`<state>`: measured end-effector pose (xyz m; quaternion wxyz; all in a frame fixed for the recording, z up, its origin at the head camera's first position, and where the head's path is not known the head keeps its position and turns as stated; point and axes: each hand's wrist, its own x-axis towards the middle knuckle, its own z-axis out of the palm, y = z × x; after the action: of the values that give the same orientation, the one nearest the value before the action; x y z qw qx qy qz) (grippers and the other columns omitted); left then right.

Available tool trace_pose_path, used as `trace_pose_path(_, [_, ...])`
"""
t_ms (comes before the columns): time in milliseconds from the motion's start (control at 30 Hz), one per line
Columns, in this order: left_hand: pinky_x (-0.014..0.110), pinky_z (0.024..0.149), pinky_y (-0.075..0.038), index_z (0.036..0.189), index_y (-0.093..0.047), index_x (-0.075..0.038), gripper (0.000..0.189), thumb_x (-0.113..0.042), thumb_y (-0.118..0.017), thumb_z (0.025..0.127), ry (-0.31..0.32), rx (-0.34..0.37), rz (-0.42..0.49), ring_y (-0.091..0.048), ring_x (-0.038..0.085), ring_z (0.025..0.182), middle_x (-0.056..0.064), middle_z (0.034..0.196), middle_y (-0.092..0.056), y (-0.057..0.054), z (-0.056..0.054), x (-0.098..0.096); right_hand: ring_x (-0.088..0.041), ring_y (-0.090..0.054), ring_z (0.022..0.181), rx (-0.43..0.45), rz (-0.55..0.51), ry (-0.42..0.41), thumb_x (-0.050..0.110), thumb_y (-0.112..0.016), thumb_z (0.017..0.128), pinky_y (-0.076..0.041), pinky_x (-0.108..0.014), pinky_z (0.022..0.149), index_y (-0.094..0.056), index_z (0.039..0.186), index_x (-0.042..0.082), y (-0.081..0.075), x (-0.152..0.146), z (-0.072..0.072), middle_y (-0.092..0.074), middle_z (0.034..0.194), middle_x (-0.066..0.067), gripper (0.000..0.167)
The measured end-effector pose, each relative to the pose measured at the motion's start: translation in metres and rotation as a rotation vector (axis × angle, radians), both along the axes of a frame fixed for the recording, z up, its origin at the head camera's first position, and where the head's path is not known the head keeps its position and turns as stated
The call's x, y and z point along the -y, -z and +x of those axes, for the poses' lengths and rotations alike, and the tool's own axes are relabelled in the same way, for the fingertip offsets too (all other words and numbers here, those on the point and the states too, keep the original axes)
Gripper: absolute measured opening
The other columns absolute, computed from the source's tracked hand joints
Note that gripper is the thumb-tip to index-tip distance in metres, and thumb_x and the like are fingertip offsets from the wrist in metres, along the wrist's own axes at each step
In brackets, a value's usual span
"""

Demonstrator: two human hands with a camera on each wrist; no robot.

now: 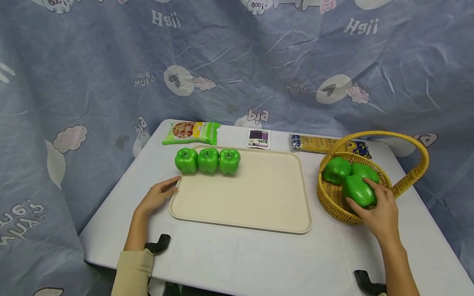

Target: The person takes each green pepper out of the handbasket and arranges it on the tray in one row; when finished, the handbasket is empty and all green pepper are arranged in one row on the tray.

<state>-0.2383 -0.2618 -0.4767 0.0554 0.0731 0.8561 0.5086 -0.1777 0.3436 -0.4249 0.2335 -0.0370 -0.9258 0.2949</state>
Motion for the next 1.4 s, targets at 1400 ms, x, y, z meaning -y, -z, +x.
trace_pose_path(1400, [0.046, 0.106, -0.027, 0.136, -0.048, -0.014, 0.046, -0.027, -0.057, 0.093, 0.002, -0.038, 0.007, -0.033, 0.029, 0.131, 0.009, 0.140, -0.043, 0.024, -0.011, 0.011, -0.028, -0.043, 0.106, -0.076, -0.041, -0.493, 0.035, -0.082, 0.068, -0.039, -0.049, 0.085, -0.045, 0.134, 0.011, -0.019, 0.193, -0.094, -0.053, 0.121, -0.013, 0.079])
